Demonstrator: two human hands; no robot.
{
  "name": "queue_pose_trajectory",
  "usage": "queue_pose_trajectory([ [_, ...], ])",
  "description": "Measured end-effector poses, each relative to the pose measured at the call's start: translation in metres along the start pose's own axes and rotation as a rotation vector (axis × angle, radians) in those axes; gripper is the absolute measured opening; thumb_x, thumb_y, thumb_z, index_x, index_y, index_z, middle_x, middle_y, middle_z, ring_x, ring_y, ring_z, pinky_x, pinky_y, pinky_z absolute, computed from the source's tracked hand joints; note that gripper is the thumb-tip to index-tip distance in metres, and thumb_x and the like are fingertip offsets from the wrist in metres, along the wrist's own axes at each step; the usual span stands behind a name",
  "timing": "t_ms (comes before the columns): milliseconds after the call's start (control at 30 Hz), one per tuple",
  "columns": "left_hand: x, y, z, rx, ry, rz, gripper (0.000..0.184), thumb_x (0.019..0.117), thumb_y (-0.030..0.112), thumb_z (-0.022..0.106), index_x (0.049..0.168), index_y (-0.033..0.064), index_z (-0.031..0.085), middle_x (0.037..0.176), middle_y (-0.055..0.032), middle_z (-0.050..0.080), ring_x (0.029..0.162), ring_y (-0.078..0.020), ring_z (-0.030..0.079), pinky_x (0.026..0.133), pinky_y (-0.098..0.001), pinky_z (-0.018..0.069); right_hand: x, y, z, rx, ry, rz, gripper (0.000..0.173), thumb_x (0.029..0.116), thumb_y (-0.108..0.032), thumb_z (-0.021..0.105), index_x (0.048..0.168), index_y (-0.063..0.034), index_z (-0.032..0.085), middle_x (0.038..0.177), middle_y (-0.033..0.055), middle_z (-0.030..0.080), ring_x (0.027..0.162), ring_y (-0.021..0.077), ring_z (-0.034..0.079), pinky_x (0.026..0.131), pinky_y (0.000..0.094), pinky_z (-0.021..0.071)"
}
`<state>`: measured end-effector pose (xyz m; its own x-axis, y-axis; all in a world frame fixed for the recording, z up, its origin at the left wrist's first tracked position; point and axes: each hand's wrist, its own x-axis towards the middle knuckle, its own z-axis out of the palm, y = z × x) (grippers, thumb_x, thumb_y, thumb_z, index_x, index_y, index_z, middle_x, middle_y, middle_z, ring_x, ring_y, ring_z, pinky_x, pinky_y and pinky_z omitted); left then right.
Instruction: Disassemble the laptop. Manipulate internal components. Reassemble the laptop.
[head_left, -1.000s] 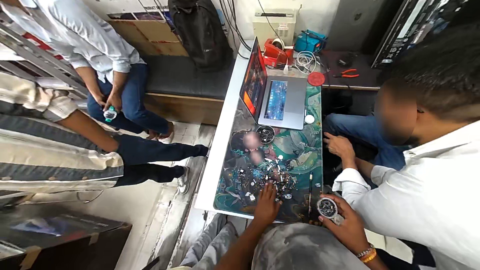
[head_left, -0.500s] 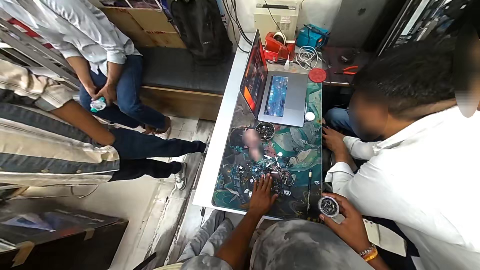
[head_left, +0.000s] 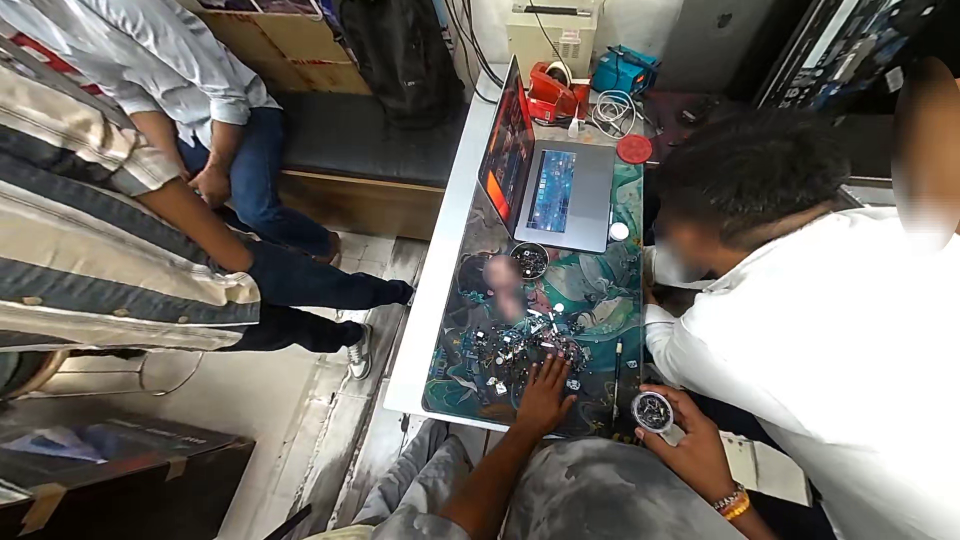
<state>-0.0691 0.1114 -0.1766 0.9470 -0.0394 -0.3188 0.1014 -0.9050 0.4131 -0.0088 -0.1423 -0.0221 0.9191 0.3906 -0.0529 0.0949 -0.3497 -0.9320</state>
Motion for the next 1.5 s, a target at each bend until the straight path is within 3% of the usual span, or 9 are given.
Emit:
queue_pose_trajectory([
  [167, 0.009, 0.012, 0.005, 0.029, -0.126, -0.032, 0.076, 0.1051, 0.06, 0.029, 0.166, 0.017, 0.018, 0.174, 0.0039, 0.008, 0.161, -0.021, 0.002, 0.127, -0.057, 0.0045, -0.002, 0.001, -0.005, -0.009, 0.038, -0.012, 0.061, 0.0729, -0.022, 0.083, 0.128, -0.0043, 0.065, 0.124, 0.0051, 0.071, 0.108, 0.0145, 0.07, 0.091, 0.032, 0.0618],
  [433, -0.002, -0.007, 0.0, 0.086, 0.055, -0.137, 0.077, 0.1043, 0.062, 0.027, 0.164, 0.0139, 0.027, 0.173, 0.0007, 0.017, 0.16, -0.0229, 0.01, 0.127, -0.0568, 0.0092, -0.003, 0.002, -0.005, -0.012, 0.032, -0.004, 0.062, 0.0722, -0.023, 0.084, 0.128, -0.0037, 0.065, 0.122, 0.0045, 0.071, 0.105, 0.0127, 0.071, 0.089, 0.0303, 0.0618],
  [600, 0.019, 0.01, -0.007, 0.038, -0.008, -0.021, 0.064, 0.1066, 0.057, 0.029, 0.163, 0.027, 0.031, 0.174, 0.0014, 0.011, 0.161, -0.0232, 0.003, 0.127, -0.0584, 0.0045, -0.001, -0.001, -0.003, -0.015, 0.023, 0.0, 0.061, 0.0724, -0.023, 0.083, 0.128, -0.0044, 0.065, 0.122, 0.0038, 0.072, 0.105, 0.0118, 0.071, 0.089, 0.0293, 0.0614],
  [733, 0.035, 0.017, -0.004, 0.057, -0.082, -0.026, 0.071, 0.1045, 0.064, 0.024, 0.164, 0.026, 0.027, 0.174, 0.0033, 0.006, 0.161, -0.0225, -0.001, 0.127, -0.0581, 0.0018, -0.002, -0.003, -0.008, -0.025, 0.034, 0.011, 0.061, 0.0728, -0.023, 0.083, 0.128, -0.0043, 0.065, 0.122, 0.0044, 0.071, 0.106, 0.0118, 0.071, 0.09, 0.0291, 0.0612],
  [967, 0.019, -0.006, -0.008, 0.046, 0.03, -0.147, 0.071, 0.1039, 0.065, 0.026, 0.165, 0.0274, 0.026, 0.174, -0.0002, 0.008, 0.161, -0.025, 0.001, 0.127, -0.0595, 0.0041, -0.006, 0.002, -0.011, -0.052, 0.051, 0.03, 0.061, 0.073, -0.026, 0.083, 0.129, -0.0073, 0.065, 0.121, 0.0021, 0.072, 0.103, 0.0105, 0.071, 0.087, 0.0288, 0.0619],
  [1133, 0.013, -0.018, -0.012, -0.066, 0.3, -0.256, 0.061, 0.1068, 0.048, 0.036, 0.16, 0.0184, 0.04, 0.171, -0.0048, 0.023, 0.158, -0.0297, 0.018, 0.124, -0.0603, 0.0174, -0.004, 0.002, -0.006, -0.023, 0.035, 0.024, 0.063, 0.0731, -0.025, 0.084, 0.13, -0.0043, 0.064, 0.124, 0.0047, 0.071, 0.106, 0.0125, 0.071, 0.089, 0.0301, 0.0616],
  [1300, 0.014, -0.02, -0.012, -0.197, 0.434, -0.353, 0.054, 0.1045, 0.039, 0.042, 0.153, 0.0171, 0.049, 0.168, -0.0087, 0.031, 0.156, -0.0303, 0.024, 0.122, -0.0608, 0.0236, -0.002, 0.001, -0.004, -0.035, 0.037, 0.026, 0.063, 0.0727, -0.025, 0.083, 0.129, -0.0052, 0.065, 0.123, 0.0034, 0.071, 0.106, 0.0109, 0.07, 0.09, 0.0286, 0.0609],
  [1400, 0.015, -0.021, -0.015, -0.296, 0.56, -0.473, 0.041, 0.1038, 0.026, 0.048, 0.139, 0.0097, 0.063, 0.161, -0.0158, 0.041, 0.151, -0.0384, 0.034, 0.117, -0.0648, 0.0299, -0.002, 0.001, -0.005, -0.028, 0.048, 0.015, 0.061, 0.0729, -0.025, 0.083, 0.128, -0.0043, 0.065, 0.123, 0.0042, 0.072, 0.106, 0.0111, 0.071, 0.089, 0.0281, 0.061],
  [1500, 0.014, -0.025, -0.018, -0.262, 0.576, -0.477, 0.029, 0.1013, 0.02, 0.052, 0.117, 0.009, 0.073, 0.155, -0.015, 0.049, 0.147, -0.0388, 0.04, 0.115, -0.0651, 0.0316, -0.003, 0.002, -0.005, -0.028, 0.053, 0.016, 0.062, 0.0724, -0.025, 0.083, 0.128, -0.0046, 0.065, 0.123, 0.0042, 0.072, 0.106, 0.0118, 0.071, 0.089, 0.0284, 0.0612],
])
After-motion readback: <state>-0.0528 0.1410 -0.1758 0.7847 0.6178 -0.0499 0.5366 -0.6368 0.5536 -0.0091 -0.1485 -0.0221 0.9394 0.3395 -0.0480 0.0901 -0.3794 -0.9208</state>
